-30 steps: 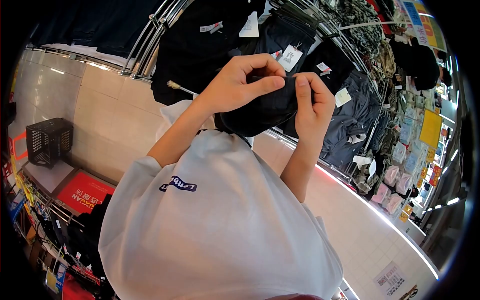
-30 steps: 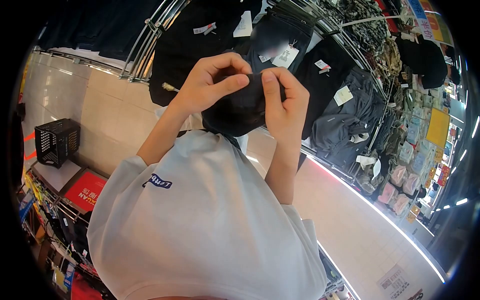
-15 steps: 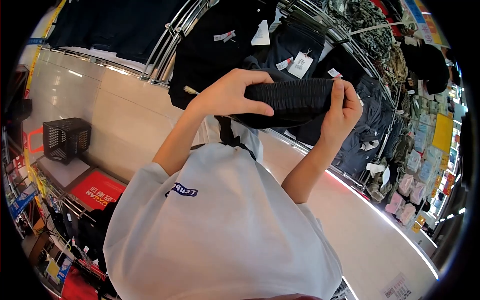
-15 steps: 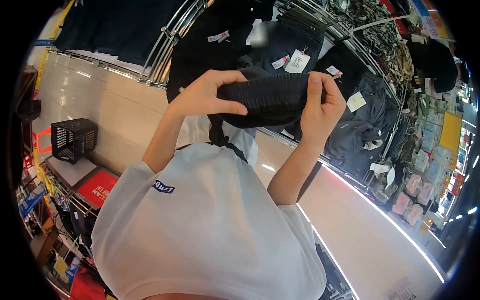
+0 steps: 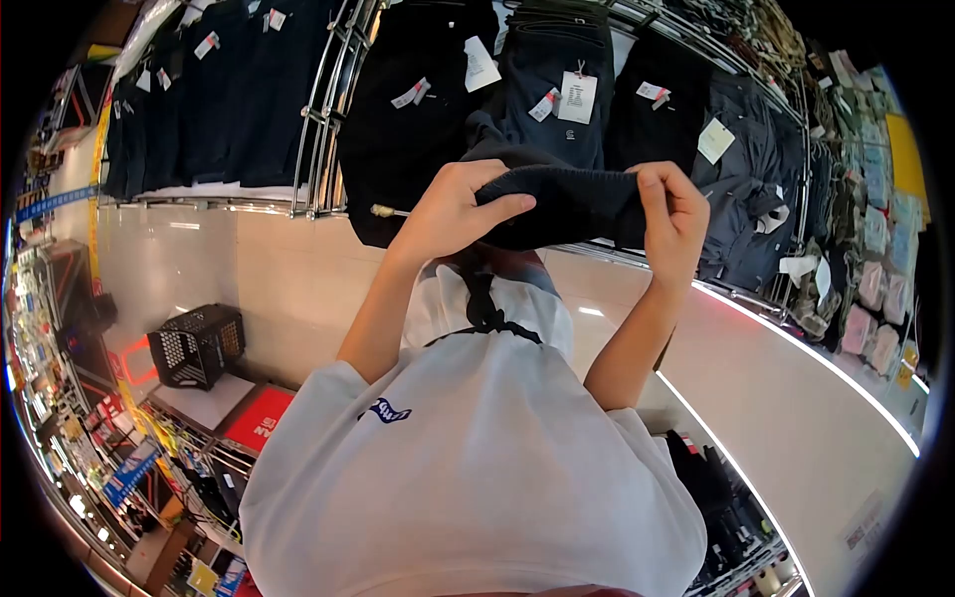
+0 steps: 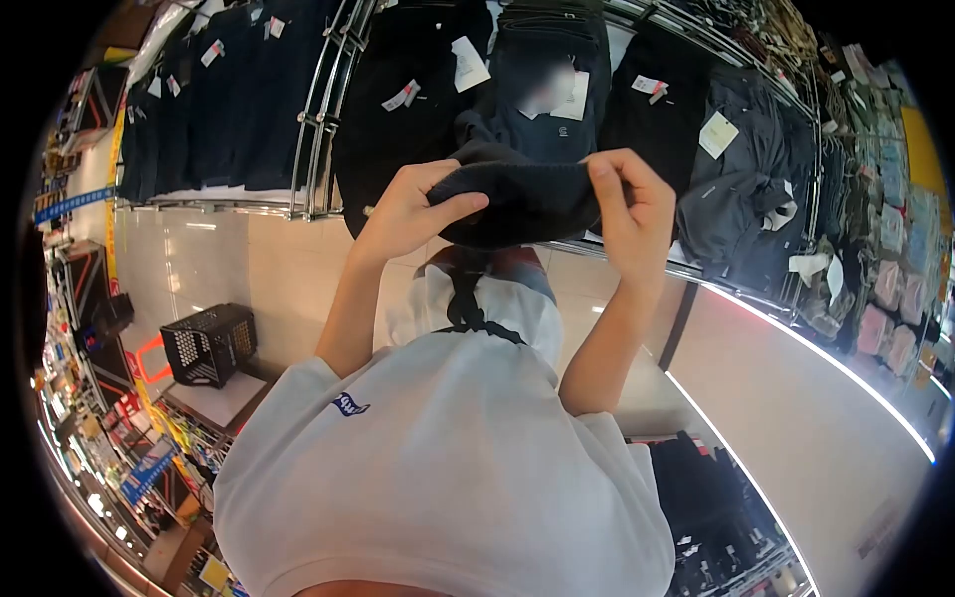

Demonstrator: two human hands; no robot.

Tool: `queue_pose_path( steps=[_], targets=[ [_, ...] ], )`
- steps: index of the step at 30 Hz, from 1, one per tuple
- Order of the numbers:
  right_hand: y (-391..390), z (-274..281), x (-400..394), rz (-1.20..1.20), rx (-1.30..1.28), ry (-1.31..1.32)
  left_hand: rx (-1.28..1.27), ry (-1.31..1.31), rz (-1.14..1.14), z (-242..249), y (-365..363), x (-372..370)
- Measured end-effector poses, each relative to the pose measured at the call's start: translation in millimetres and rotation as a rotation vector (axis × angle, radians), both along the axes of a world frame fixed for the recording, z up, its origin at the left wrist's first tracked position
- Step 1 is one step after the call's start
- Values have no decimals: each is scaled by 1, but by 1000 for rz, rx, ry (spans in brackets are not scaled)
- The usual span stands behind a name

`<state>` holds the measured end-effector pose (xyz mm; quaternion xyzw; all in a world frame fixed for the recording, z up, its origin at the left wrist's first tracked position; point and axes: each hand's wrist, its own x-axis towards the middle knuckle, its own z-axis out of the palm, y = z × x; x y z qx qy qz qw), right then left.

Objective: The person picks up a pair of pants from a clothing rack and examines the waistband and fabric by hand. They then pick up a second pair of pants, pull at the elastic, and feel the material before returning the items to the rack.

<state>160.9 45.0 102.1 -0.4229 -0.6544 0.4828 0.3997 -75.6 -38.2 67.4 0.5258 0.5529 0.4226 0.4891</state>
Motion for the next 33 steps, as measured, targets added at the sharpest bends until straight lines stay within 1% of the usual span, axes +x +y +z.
queue_pose_path(
  steps=[3,4,5,7,8,9,11,15,17,19,20,23,25,26,27,29,30,31,33],
  targets=[
    [-3,-9,4,48,-22,-6,-9,-80,33,-1,11,11],
    [-5,-7,2,57,-73,-29,-23,-68,36,2,15,14],
    [-6,-16,-2,39,-81,20,-37,-53,43,5,18,16],
    [-6,-19,-11,86,12,-15,-37,-33,58,11,25,22],
    [-6,-22,-14,94,83,-77,-26,-25,66,14,27,25],
    [-6,-23,-20,75,143,-71,-17,-16,75,17,30,27],
    [-6,-33,-25,11,155,-87,-56,33,65,23,32,28],
    [6,-36,-28,-127,99,11,-134,125,-24,19,31,27],
    [12,-32,-25,-75,6,58,-162,123,-87,19,33,28],
    [16,-29,-24,-24,21,80,-181,150,-135,16,36,29],
    [18,-29,-24,-1,31,92,-166,148,-102,12,36,31],
    [27,-33,-22,25,119,110,-115,149,-4,-6,34,35],
    [38,-30,-19,14,227,102,-79,146,74,-19,36,37],
    [43,-27,-17,5,279,96,-117,159,28,-20,38,34],
    [46,-25,-14,-18,320,88,-107,185,31,-16,39,33],
    [55,-20,-9,-59,406,67,36,170,83,-14,43,38],
    [59,-22,-5,-111,454,74,42,155,102,-16,44,37],
    [62,-24,1,-135,454,53,35,84,103,-18,46,35],
    [64,-28,18,-183,444,11,-75,45,99,-14,46,32]
  ],
)
